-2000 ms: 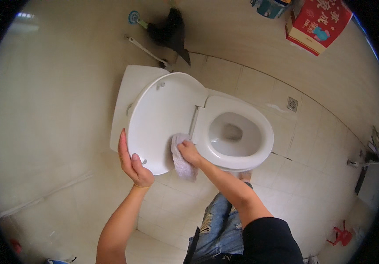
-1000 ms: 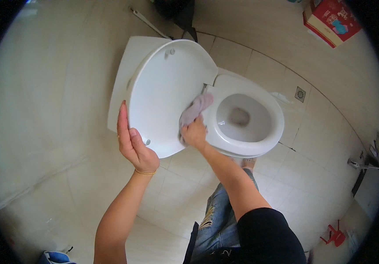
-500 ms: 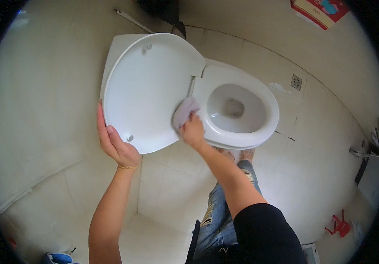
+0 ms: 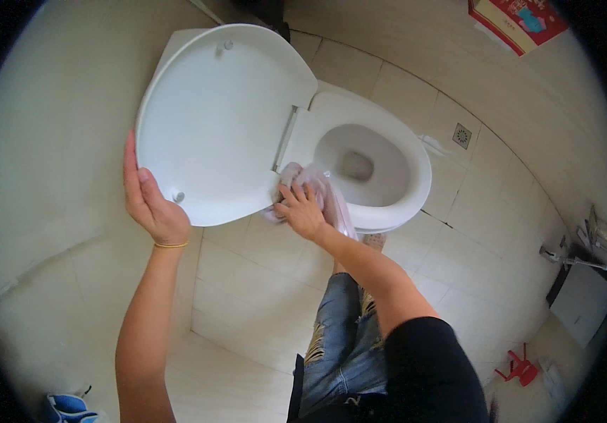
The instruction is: The person wipes a frosted glass door and then cleans a toilet using a cloth. They move a red plastic stool aside to access the door, wipe the door surface and frame, then proceed to wipe the toilet seat, lid, tank, and base.
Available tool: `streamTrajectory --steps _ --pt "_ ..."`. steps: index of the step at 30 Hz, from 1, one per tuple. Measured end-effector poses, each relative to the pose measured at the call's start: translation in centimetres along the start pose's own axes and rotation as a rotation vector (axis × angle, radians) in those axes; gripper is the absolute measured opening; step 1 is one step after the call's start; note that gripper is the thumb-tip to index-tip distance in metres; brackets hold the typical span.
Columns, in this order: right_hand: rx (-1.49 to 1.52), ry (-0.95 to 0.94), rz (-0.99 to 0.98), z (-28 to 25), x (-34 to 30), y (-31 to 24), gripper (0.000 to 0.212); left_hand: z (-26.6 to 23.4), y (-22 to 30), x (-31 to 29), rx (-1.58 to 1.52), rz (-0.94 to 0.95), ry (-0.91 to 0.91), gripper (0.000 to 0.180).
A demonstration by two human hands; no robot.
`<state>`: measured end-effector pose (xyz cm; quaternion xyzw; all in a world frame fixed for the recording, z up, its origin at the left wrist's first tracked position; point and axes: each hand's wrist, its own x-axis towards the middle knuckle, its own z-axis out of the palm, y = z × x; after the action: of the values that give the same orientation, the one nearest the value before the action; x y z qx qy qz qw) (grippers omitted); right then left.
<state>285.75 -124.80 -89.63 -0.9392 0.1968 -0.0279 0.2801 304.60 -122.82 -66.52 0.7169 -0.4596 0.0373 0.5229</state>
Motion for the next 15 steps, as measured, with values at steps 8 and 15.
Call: streamTrajectory --steps 8,15 --pt "-0.309 -0.329 -0.171 -1.7 -15.8 11.1 0.025 -0.4 0.7 0.3 0.0 -0.043 0.017 0.04" --pt "-0.22 -0.175 0.854 -16.3 -20.1 20.8 0.032 -0.7 0.8 0.7 0.028 -0.051 -0.025 0.041"
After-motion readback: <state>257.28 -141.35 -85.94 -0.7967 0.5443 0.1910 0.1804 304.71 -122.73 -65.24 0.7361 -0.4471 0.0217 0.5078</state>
